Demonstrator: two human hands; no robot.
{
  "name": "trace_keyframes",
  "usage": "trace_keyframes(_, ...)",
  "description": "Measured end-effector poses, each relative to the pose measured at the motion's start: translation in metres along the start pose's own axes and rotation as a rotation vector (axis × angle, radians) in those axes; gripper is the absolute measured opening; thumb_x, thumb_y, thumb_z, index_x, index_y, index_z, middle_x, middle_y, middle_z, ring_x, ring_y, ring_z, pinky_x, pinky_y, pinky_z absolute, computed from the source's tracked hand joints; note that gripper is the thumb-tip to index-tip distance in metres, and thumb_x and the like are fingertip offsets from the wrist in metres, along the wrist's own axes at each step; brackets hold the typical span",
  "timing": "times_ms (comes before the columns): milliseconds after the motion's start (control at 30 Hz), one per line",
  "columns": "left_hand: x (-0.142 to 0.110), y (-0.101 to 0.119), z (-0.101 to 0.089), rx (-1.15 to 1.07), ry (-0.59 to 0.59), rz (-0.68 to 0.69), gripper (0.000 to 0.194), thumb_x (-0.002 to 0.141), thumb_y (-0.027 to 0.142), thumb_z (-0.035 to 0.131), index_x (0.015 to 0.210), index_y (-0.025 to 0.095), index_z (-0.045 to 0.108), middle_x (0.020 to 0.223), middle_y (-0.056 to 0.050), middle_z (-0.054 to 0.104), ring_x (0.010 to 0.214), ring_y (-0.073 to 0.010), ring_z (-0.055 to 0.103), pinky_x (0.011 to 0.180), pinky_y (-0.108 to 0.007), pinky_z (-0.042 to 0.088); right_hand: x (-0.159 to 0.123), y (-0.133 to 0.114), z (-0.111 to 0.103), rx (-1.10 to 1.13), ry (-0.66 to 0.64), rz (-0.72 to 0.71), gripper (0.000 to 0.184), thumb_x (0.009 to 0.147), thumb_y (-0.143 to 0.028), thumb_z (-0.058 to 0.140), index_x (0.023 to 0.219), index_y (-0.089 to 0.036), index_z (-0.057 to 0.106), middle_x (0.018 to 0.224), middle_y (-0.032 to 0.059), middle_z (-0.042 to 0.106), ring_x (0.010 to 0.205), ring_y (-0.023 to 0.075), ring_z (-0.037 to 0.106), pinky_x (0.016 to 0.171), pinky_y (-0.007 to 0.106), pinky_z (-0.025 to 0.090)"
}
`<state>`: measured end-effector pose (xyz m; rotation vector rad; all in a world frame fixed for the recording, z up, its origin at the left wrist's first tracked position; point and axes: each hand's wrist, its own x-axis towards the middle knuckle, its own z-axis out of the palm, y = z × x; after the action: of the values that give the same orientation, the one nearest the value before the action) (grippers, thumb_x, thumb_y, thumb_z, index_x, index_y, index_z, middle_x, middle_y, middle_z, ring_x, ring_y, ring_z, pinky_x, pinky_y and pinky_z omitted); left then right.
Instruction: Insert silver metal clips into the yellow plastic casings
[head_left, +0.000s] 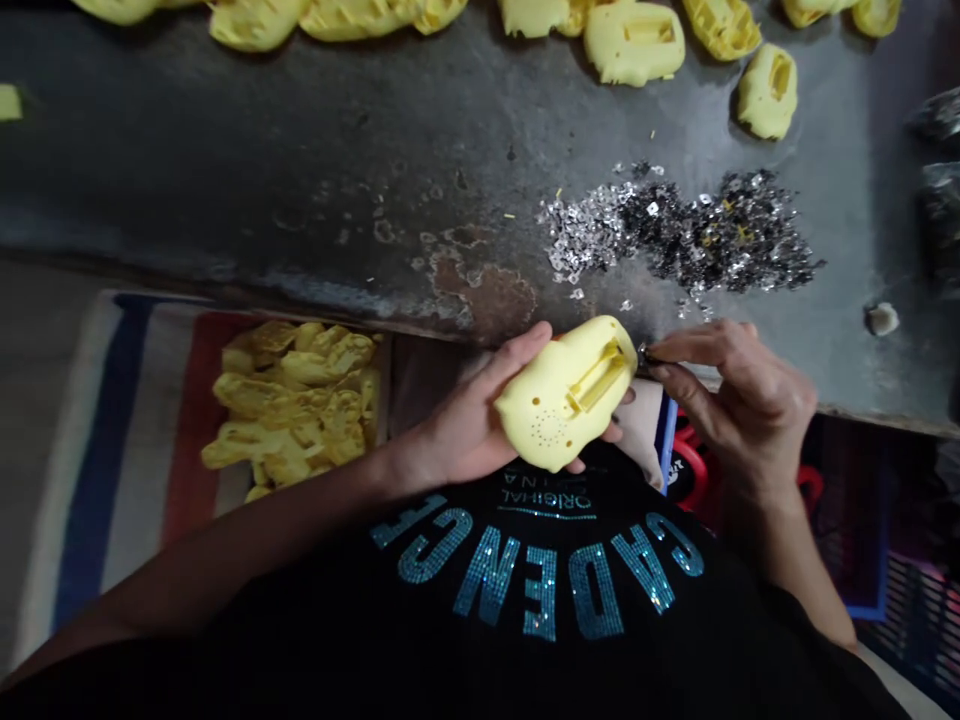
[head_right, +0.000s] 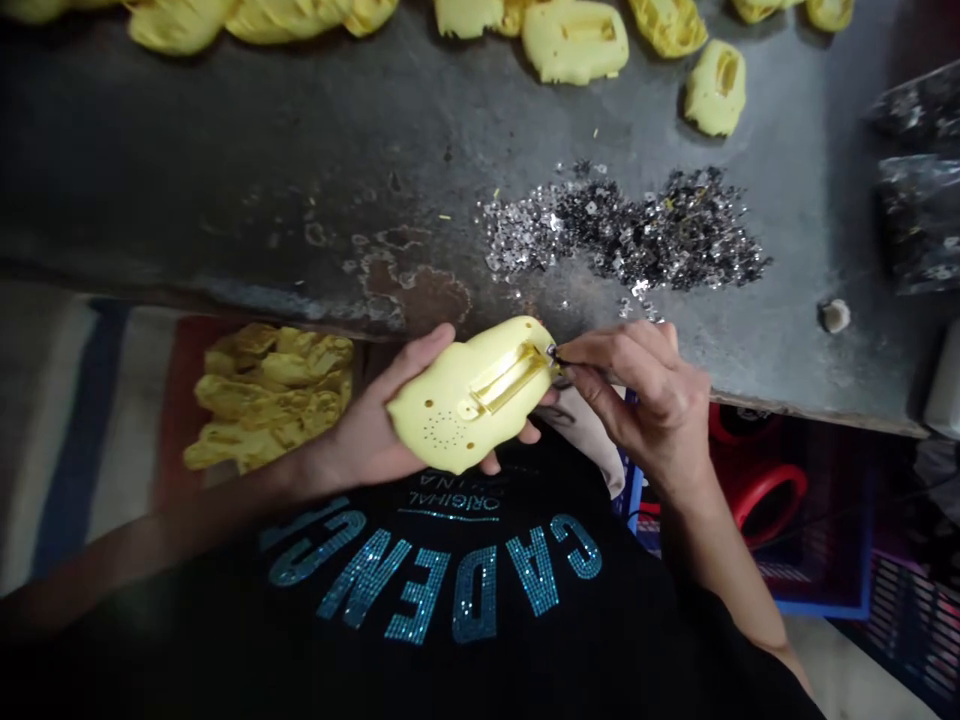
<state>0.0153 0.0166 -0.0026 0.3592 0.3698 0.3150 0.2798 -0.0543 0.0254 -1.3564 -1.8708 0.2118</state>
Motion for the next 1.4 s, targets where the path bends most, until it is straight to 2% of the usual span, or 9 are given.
trace_keyframes(133, -0.004, -0.003, -0.002, -0.025, -0.046, 0.006, 0.062, 0.113, 0.068, 0.069, 0.150, 0.018, 0.077, 0.135, -0.019, 0.089, 0.114, -0.0358, 0.090, 0.078, -0.038, 0.076, 0.011, -0.006, 0.005, -0.011, -0.021, -0.101, 0.027, 0.105, -0.011, 0.087, 0.122, -0.030, 0.080, 0.109, 0.0010, 0.090, 0.093, 0.0234, 0.083, 0.087, 0.042, 0.061)
trace_keyframes(367, -0.010, -0.006, -0.003, -0.030, -0.027, 0.012, 0.065, 0.110, 0.070, 0.074, 0.151, 0.019, 0.075, 0.139, -0.020, 0.087, 0.116, -0.0379, 0.089, 0.079, -0.041, 0.076, 0.015, -0.013, 0.004, -0.127, -0.036, -0.198, 0.030, 0.102, -0.004, 0.085, 0.121, -0.027, 0.081, 0.108, 0.0036, 0.089, 0.089, 0.0244, 0.083, 0.084, 0.043, 0.064)
trace_keyframes(633, -0.011, -0.005, 0.008, 0.033, 0.055, 0.042, 0.067, 0.105, 0.071, 0.081, 0.149, 0.021, 0.077, 0.133, -0.017, 0.088, 0.111, -0.0358, 0.089, 0.078, -0.039, 0.075, 0.013, -0.020, 0.001, -0.223, -0.055, -0.249, 0.034, 0.104, -0.004, 0.085, 0.127, -0.026, 0.075, 0.107, 0.0042, 0.089, 0.089, 0.0241, 0.081, 0.081, 0.043, 0.062)
trace_keyframes(767, -0.009, -0.003, 0.020, 0.093, 0.143, 0.113, 0.072, 0.097, 0.066, 0.093, 0.149, 0.018, 0.079, 0.139, -0.018, 0.088, 0.125, -0.0334, 0.086, 0.093, -0.033, 0.073, 0.011, -0.021, 0.001, -0.266, -0.071, -0.262, 0.034, 0.105, -0.005, 0.085, 0.128, -0.026, 0.074, 0.108, 0.0038, 0.089, 0.089, 0.0239, 0.078, 0.081, 0.043, 0.059)
trace_keyframes(833, -0.008, -0.002, 0.023, 0.099, 0.160, 0.114, 0.075, 0.098, 0.065, 0.093, 0.154, 0.019, 0.077, 0.143, -0.018, 0.087, 0.131, -0.0343, 0.084, 0.096, -0.034, 0.072, 0.009, -0.020, 0.003, -0.280, -0.068, -0.255, 0.033, 0.106, -0.006, 0.083, 0.130, -0.026, 0.074, 0.110, 0.0041, 0.089, 0.090, 0.0239, 0.078, 0.082, 0.043, 0.058)
trace_keyframes(1000, -0.008, -0.004, 0.014, 0.053, 0.034, 0.017, 0.088, 0.103, 0.073, 0.083, 0.173, 0.024, 0.062, 0.147, -0.021, 0.086, 0.122, -0.0393, 0.088, 0.080, -0.039, 0.075, 0.002, -0.020, 0.007, -0.311, 0.001, -0.248, 0.034, 0.106, -0.005, 0.083, 0.131, -0.026, 0.076, 0.110, 0.0034, 0.091, 0.087, 0.0226, 0.080, 0.079, 0.041, 0.054)
trace_keyframes(1100, -0.006, -0.006, 0.007, 0.019, -0.032, 0.008, 0.088, 0.106, 0.074, 0.077, 0.177, 0.026, 0.058, 0.147, -0.021, 0.086, 0.119, -0.0392, 0.090, 0.079, -0.039, 0.076, -0.002, -0.020, 0.007, -0.321, 0.047, -0.220, 0.033, 0.106, -0.006, 0.083, 0.130, -0.027, 0.078, 0.109, 0.0033, 0.092, 0.086, 0.0234, 0.081, 0.077, 0.041, 0.053)
trace_keyframes(1233, -0.005, -0.007, 0.006, 0.018, -0.042, 0.022, 0.085, 0.107, 0.071, 0.076, 0.177, 0.026, 0.057, 0.147, -0.021, 0.085, 0.117, -0.0394, 0.090, 0.079, -0.040, 0.075, -0.008, -0.017, 0.010, -0.361, 0.083, -0.215, 0.038, 0.107, -0.012, 0.083, 0.138, -0.033, 0.079, 0.110, 0.0018, 0.093, 0.087, 0.0247, 0.082, 0.075, 0.043, 0.051)
trace_keyframes(1400, -0.007, -0.007, 0.010, 0.043, -0.005, 0.045, 0.094, 0.102, 0.071, 0.081, 0.180, 0.026, 0.054, 0.149, -0.023, 0.084, 0.119, -0.0414, 0.089, 0.077, -0.040, 0.075, -0.011, -0.016, 0.014, -0.385, 0.108, -0.246, 0.042, 0.106, -0.012, 0.083, 0.141, -0.035, 0.080, 0.110, 0.0010, 0.093, 0.085, 0.0236, 0.080, 0.074, 0.042, 0.049)
